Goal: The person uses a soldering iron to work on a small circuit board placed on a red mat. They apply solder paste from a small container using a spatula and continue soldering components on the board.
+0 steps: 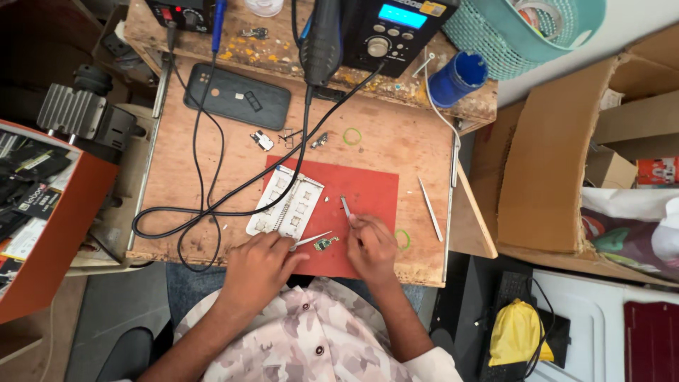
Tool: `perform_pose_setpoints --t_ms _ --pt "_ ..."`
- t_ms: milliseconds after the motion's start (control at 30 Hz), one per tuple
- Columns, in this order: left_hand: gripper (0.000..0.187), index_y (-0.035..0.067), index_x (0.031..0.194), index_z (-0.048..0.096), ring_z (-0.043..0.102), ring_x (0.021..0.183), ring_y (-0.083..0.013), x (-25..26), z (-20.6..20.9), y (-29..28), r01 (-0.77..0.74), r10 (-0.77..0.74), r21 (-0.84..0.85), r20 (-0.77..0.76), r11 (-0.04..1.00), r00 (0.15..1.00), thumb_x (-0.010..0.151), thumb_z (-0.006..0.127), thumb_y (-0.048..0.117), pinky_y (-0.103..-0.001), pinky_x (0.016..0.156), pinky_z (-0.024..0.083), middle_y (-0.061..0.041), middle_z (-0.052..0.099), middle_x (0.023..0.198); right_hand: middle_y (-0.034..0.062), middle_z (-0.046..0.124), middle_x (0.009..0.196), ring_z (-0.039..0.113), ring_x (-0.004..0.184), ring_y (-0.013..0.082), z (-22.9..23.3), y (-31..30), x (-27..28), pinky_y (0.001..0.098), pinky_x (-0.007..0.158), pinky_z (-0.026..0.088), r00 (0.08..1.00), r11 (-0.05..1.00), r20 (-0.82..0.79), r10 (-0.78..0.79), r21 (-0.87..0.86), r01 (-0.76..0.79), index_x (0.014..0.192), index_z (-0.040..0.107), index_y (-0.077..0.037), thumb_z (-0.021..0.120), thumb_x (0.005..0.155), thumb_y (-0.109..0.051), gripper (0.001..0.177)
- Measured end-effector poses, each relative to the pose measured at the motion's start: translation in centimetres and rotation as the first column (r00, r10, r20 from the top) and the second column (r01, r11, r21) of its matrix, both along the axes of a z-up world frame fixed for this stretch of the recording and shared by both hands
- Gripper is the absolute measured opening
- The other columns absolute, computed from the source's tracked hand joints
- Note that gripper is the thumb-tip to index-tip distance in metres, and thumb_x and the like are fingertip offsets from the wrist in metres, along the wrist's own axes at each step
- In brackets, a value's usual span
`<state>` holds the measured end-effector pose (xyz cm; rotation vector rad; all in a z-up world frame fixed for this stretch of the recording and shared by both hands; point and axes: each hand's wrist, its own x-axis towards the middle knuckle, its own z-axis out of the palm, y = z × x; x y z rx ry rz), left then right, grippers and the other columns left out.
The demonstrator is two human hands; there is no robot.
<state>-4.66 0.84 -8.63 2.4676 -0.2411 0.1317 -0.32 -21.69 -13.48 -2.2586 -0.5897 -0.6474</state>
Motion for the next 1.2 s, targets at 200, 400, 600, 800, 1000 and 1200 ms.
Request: perform_pose_setpoints --t_ms 200,400,600,800,1000,1200 --pt "0.019 0.005 0.105 0.075 0.070 0.085 -0.0251 1.3 8.9 2.1 0.218 -0.111 -0.449 0.252 0.866 0.961 0.087 0.070 0.004 -0.037 0.073 0.056 -0.008 0.072 0.095 0.0156 0.073 0.091 0.072 0.087 0.0314 0.9 0.8 0.1 0.0380 0.073 0.059 0.997 0.998 0.061 -0.037 -0.058 0.040 0.078 0.057 0.001 0.074 0.080 0.012 0.020" --pt "0.025 0.004 0.108 0.074 0.070 0.092 -0.0272 -0.1 18.8 5.3 0.500 -0.256 -0.245 0.628 0.831 0.734 0.085 0.065 0.000 -0.038 0.080 0.057 -0.010 0.072 0.100 0.0133 0.070 0.081 0.069 0.080 0.0306 3.0 0.4 0.4 0.0400 0.067 0.056 0.989 0.972 -0.123 0.076 -0.212 -0.101 0.079 0.061 -0.001 0.074 0.074 0.010 0.018" --pt "0.025 0.004 0.107 0.074 0.070 0.091 -0.0275 -0.1 18.7 4.5 0.489 -0.240 -0.209 0.670 0.847 0.702 0.085 0.064 0.000 -0.038 0.080 0.057 -0.010 0.072 0.099 0.0128 0.068 0.080 0.068 0.080 0.0283 2.8 0.7 0.9 0.0383 0.064 0.053 1.000 0.972 0.007 -0.028 -0.231 0.029 0.074 0.056 -0.002 0.075 0.085 0.006 0.023" --pt "0.024 0.004 0.106 0.074 0.070 0.091 -0.0278 -0.1 20.0 5.3 0.491 -0.251 -0.200 0.665 0.848 0.704 0.084 0.064 -0.001 -0.038 0.079 0.057 -0.011 0.072 0.099 0.0144 0.064 0.078 0.066 0.081 0.0320 3.7 -0.1 1.0 0.0428 0.065 0.053 0.960 0.880 -0.277 0.053 -0.441 -0.176 0.078 0.060 0.000 0.073 0.080 -0.001 0.013" --pt "0.024 0.004 0.105 0.073 0.071 0.091 -0.0281 0.3 21.3 5.9 0.484 -0.246 -0.187 0.675 0.855 0.696 0.084 0.064 -0.002 -0.039 0.079 0.057 -0.011 0.072 0.099 0.0147 0.066 0.081 0.067 0.085 0.0337 5.8 -0.9 2.1 0.0431 0.069 0.056 0.928 0.816 -0.337 0.161 -0.483 -0.317 0.085 0.064 0.002 0.069 0.068 0.002 0.018" --pt "0.024 0.003 0.104 0.073 0.071 0.091 -0.0284 0.5 21.0 6.2 0.467 -0.238 -0.173 0.679 0.867 0.694 0.083 0.064 -0.003 -0.039 0.079 0.057 -0.011 0.073 0.099 0.0111 0.069 0.090 0.070 0.091 0.0285 5.0 -0.5 2.2 0.0386 0.073 0.059 0.984 0.944 -0.010 0.177 -0.281 -0.173 0.085 0.059 -0.003 0.070 0.086 0.003 0.012"
